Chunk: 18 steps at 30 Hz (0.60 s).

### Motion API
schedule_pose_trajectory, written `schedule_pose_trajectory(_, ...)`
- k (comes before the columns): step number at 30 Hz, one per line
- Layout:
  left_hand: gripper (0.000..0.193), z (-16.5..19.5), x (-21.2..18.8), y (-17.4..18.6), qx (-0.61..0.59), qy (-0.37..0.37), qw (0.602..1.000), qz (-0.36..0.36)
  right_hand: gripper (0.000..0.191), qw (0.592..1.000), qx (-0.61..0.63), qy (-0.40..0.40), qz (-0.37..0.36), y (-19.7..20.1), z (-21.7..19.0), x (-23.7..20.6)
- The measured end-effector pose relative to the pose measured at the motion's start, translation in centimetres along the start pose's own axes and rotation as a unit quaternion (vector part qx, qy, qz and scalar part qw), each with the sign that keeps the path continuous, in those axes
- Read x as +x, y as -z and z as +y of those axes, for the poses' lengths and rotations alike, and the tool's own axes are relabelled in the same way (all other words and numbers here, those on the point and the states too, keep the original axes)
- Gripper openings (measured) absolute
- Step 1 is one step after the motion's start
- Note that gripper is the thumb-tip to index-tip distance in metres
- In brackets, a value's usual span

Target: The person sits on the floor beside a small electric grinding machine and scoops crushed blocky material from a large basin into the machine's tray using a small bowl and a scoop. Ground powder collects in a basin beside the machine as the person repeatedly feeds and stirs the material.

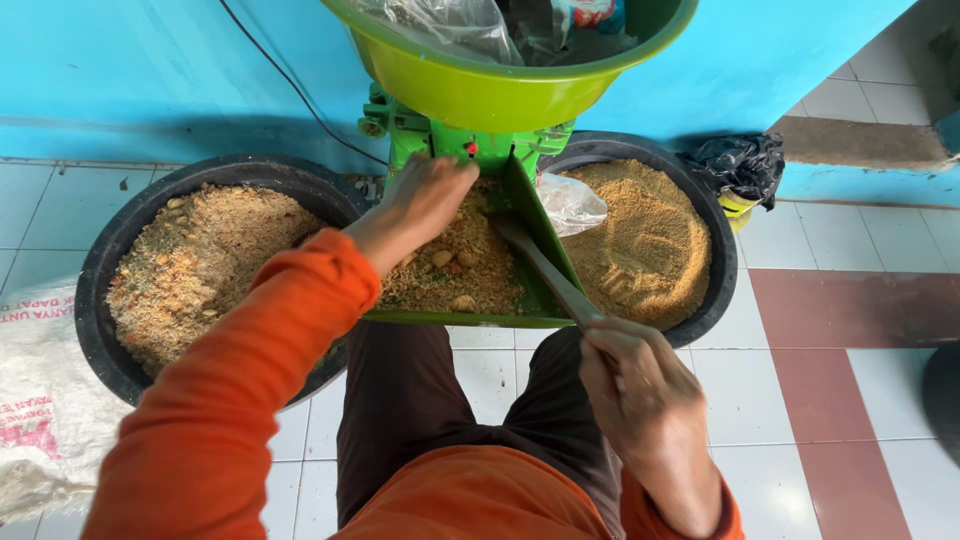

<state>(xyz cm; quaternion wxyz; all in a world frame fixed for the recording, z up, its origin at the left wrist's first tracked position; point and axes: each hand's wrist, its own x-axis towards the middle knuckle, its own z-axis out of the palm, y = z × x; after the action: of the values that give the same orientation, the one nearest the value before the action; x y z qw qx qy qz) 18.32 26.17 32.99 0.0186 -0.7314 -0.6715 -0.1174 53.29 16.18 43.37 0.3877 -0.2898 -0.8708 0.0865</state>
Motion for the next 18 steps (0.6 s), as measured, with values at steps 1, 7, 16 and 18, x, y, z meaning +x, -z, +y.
schedule_pose_trajectory(1, 0.01, 0.0, 0.5, 0.0, -0.008, -0.017, 0.999, 0.037, 0.021, 1.0, -0.006, -0.005, -0.003, 0.7, -0.5, 0.1)
schedule_pose_trajectory(7, 0.013, 0.4, 0.7, -0.2, -0.062, 0.038, 0.988, -0.138, 0.019, 0.998, 0.061, -0.002, -0.03, 1.6, -0.9, 2.6)
schedule_pose_trajectory(16, 0.01, 0.1, -2.0, -0.6, 0.038, -0.036, 0.994, -0.101, 0.018, 0.994, 0.092, 0.05, -0.033, -4.2, 1.8, 3.9)
schedule_pose_trajectory(18, 0.007, -0.2, -1.8, -0.3, 0.055, -0.041, 0.995, -0.071, 0.019, 0.994, 0.092, 0.05, -0.021, -4.3, 1.5, 4.1)
